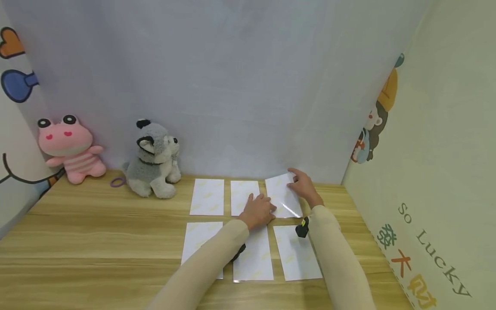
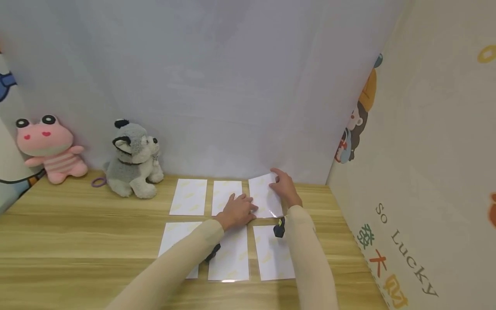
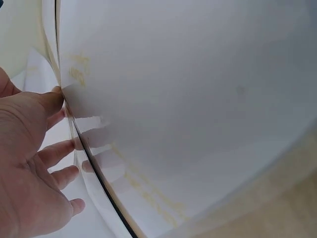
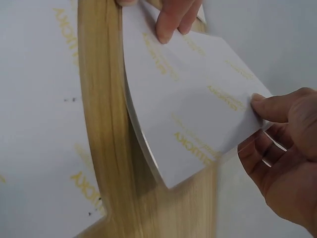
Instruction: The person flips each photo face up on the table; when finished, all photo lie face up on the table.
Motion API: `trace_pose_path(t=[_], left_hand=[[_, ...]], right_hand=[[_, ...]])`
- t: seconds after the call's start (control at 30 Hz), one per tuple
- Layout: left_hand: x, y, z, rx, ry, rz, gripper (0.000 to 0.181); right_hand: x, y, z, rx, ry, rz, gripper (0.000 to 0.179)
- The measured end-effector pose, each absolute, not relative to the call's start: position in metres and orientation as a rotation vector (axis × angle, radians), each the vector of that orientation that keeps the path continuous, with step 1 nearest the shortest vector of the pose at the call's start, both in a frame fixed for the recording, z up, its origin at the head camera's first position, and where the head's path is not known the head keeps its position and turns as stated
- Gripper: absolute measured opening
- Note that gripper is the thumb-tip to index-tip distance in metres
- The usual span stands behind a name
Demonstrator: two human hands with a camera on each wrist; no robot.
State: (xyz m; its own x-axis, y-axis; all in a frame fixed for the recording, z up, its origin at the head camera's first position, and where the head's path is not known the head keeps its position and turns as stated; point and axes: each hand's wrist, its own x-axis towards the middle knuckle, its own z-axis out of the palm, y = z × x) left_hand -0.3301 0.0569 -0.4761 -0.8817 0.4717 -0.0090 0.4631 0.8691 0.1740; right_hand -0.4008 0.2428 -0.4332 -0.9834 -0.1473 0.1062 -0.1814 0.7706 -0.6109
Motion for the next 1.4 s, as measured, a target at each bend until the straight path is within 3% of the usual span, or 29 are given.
trace_pose_path(t=[0.67, 1.13, 1.4], left_hand=[[-0.335, 0.06, -0.473, 0.789, 3.032, 0.356, 0.04], [-0.325, 0.052, -0.458, 0.977, 3.016, 0.762, 0.076], [-0.321, 0.056, -0.46, 1.001, 3.066, 0.922, 0.062]], right_hand=[[-0.392, 0.244, -0.419, 0.295, -2.775, 1.116, 0.048], [-0.378, 0.255, -0.408, 0.13, -2.58, 1.75, 0.052], [-0.376, 0.251, -0.411, 0.002, -2.46, 2.006, 0.052]])
